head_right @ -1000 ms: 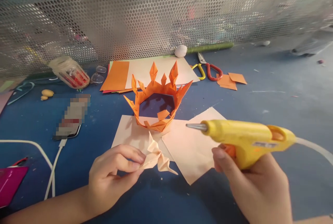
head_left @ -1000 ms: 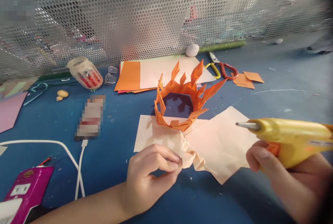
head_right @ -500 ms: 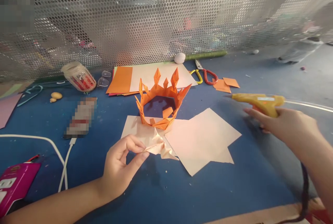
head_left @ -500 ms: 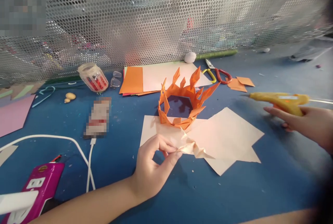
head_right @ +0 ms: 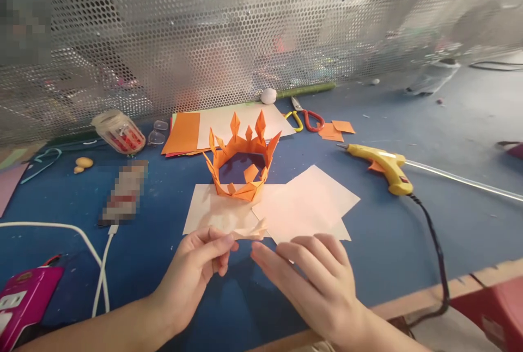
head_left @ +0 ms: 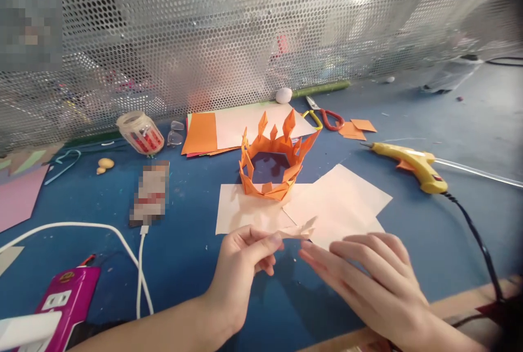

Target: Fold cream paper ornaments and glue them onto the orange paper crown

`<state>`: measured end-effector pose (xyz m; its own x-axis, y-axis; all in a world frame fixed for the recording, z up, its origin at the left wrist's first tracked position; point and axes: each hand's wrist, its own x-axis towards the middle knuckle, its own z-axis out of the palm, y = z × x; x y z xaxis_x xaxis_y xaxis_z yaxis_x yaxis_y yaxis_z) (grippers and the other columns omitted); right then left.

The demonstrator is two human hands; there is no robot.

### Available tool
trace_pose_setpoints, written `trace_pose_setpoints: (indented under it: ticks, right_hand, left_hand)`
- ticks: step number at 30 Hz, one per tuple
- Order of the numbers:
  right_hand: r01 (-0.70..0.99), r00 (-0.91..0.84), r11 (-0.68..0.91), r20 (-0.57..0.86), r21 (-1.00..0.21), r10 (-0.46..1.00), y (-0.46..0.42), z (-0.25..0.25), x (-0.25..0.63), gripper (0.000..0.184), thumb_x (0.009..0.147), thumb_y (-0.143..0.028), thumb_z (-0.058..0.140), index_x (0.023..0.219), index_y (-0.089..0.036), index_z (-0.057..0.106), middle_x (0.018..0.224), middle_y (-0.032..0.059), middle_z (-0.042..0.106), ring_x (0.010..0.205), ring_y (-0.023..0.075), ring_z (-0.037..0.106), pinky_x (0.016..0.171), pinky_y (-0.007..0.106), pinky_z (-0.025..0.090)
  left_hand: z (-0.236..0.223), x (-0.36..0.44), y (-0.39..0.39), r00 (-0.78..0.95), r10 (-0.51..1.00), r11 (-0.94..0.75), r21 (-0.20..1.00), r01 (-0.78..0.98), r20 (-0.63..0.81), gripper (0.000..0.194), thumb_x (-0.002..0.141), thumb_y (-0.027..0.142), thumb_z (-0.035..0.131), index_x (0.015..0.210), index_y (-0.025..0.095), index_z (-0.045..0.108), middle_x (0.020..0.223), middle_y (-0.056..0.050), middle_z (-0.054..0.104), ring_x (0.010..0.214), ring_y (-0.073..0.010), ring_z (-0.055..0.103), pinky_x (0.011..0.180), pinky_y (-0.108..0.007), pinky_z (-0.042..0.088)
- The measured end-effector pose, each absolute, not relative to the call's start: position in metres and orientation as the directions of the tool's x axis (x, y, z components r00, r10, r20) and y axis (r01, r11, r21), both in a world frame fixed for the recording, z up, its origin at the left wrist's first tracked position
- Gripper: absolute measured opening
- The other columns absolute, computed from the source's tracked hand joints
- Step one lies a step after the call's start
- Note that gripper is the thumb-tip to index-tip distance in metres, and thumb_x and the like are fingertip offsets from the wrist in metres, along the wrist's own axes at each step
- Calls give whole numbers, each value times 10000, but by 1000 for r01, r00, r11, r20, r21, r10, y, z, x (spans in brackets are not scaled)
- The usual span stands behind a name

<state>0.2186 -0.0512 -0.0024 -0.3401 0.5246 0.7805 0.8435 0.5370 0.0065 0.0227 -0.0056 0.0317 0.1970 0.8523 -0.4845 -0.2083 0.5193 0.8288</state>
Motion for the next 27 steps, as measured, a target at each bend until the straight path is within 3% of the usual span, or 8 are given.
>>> trace_pose_setpoints:
  ticks: [4, 10, 18, 23, 24, 25, 26, 27]
  right_hand:
    - [824, -312, 566, 812, -27, 493, -41, 0, 204, 120, 1023, -137, 629, 978, -199, 721, 683, -22, 664, 617, 114, 564, 619, 289, 411]
    - [822, -295, 568, 829, -33, 475, -44, 2, 204, 129, 1028, -143, 622, 974, -188, 729, 659, -17, 673, 599, 122, 543, 597, 300, 388]
    - [780, -294, 623, 845, -57, 446, -45, 1, 204, 123, 1004, -95, 626, 970, -158, 726, 720, 11, 746, 605, 123, 585, 578, 298, 425]
    - [752, -200, 642, 877, -148, 437, -46, 3, 205, 93, 967, -87, 667, 992, -172, 698, 705, 11, 720, 581, 126, 603, 537, 274, 492]
    - [746, -158, 639, 883, -187, 443, -46, 3, 205, 117, 952, -68, 675, 987, -179, 689, 702, 8, 707, 573, 123, 606, 534, 267, 508]
    - [738, -107, 633, 886, -233, 451, -47, 3, 206, 142, 939, -48, 678, 978, -184, 680, 698, 3, 692, 565, 120, 611, 529, 260, 521]
    - [729, -49, 623, 887, -283, 460, -47, 3, 207, 165, 927, -29, 677, 964, -190, 670, 687, -3, 675, 556, 118, 614, 518, 253, 526]
    - [718, 10, 612, 884, -332, 468, -46, 2, 208, 185, 919, -12, 671, 948, -195, 661, 673, -11, 659, 547, 116, 615, 501, 247, 524]
  left_hand:
    - [34, 26, -10, 198, 787, 617, 751, -237, -584, 281, 527, 355, 843, 537, 158, 642, 597, -23, 661, 481, -51, 467, 486, -179, 391]
    - [40, 28, -13, 238, 745, 666, 706, -240, -622, 269, 476, 335, 826, 489, 167, 616, 561, -12, 642, 425, -42, 419, 438, -193, 341]
    - [41, 31, -19, 259, 762, 638, 757, -144, -593, 334, 534, 402, 847, 520, 166, 612, 541, 7, 610, 401, -26, 383, 431, -188, 298]
    - [57, 24, -13, 351, 766, 580, 814, -19, -538, 352, 542, 415, 894, 569, 163, 650, 558, 7, 606, 467, -70, 469, 464, -201, 398]
    - [66, 19, -9, 388, 762, 552, 833, 31, -519, 336, 558, 401, 899, 589, 162, 665, 576, -5, 627, 486, -91, 505, 485, -221, 438]
    - [75, 13, -4, 416, 812, 392, 911, 131, -409, 296, 648, 420, 852, 652, 174, 688, 613, -7, 649, 521, -117, 558, 533, -246, 491]
    - [86, 8, 3, 405, 886, 141, 962, 232, -228, 220, 731, 387, 810, 758, 186, 727, 704, -18, 703, 608, -143, 632, 611, -265, 538]
    - [98, 3, 11, 350, 937, -141, 928, 345, 13, 158, 773, 322, 785, 862, 199, 742, 843, -30, 751, 754, -167, 693, 752, -289, 568]
